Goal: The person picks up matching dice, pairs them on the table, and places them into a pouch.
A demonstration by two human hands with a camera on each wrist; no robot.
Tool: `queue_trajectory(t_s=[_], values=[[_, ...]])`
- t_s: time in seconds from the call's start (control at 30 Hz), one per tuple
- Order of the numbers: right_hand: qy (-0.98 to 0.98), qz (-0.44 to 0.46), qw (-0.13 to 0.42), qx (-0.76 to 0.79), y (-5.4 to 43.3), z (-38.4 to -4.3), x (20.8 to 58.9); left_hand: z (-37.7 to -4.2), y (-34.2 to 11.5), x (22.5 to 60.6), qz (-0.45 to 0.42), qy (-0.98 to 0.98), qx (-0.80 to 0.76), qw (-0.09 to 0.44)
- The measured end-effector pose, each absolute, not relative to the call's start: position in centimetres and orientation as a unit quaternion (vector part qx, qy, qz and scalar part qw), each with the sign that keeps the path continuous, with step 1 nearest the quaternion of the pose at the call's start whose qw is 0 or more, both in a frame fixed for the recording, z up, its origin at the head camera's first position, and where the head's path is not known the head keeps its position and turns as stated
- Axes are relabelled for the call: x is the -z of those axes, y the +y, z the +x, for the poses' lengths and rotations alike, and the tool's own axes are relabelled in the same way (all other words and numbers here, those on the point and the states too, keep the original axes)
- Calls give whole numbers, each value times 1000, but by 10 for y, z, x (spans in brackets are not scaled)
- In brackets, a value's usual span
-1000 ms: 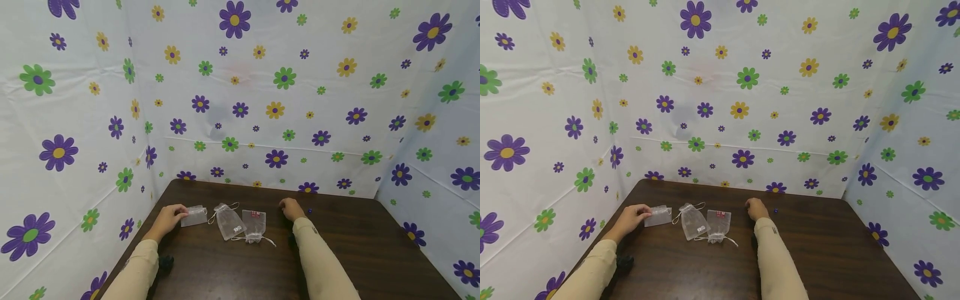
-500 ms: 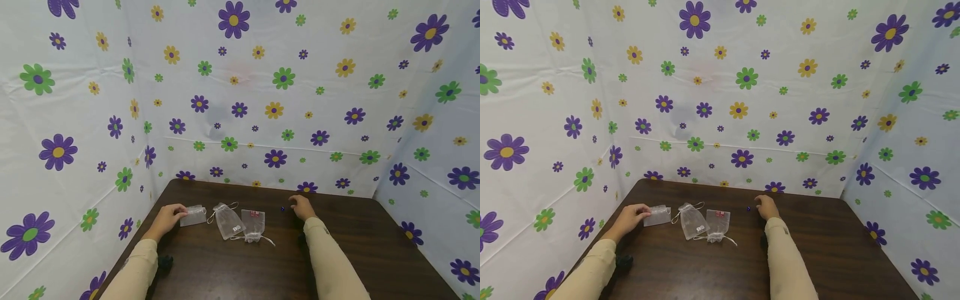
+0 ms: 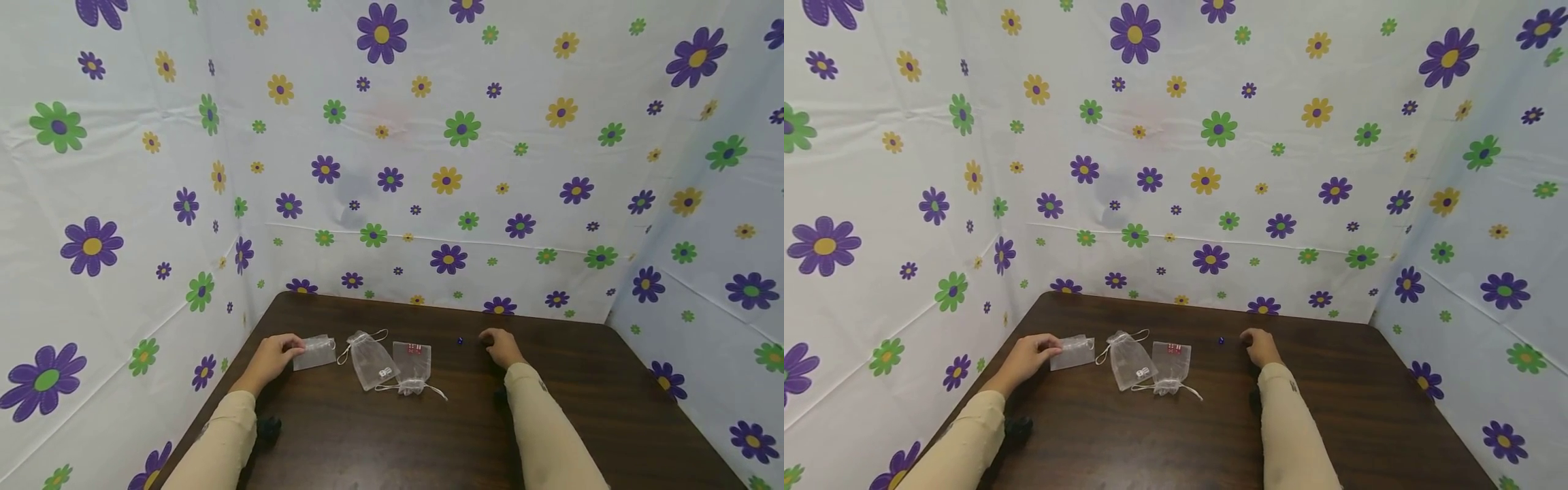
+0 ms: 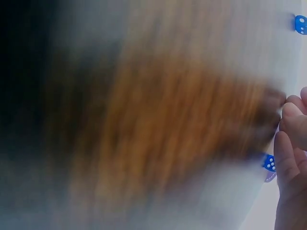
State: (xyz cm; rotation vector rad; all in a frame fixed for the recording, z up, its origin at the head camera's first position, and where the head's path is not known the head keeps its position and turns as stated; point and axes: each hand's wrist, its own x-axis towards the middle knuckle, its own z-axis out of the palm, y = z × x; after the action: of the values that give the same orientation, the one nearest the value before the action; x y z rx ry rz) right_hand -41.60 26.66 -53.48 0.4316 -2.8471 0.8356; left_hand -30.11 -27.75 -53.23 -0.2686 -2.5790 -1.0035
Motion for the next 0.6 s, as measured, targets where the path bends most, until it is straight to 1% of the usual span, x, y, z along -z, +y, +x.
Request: queue_trajectory(t_s=[0.23, 0.43, 0.6], values=[[-944, 136, 66, -295, 266, -415, 535, -303, -278, 532, -98, -913, 351, 182], [-938, 152, 87, -299, 264, -417, 535, -305, -278, 531, -103, -911, 350, 193], [-937, 120, 103, -313, 268, -421, 536, -303, -279, 532, -102, -912, 349, 191]])
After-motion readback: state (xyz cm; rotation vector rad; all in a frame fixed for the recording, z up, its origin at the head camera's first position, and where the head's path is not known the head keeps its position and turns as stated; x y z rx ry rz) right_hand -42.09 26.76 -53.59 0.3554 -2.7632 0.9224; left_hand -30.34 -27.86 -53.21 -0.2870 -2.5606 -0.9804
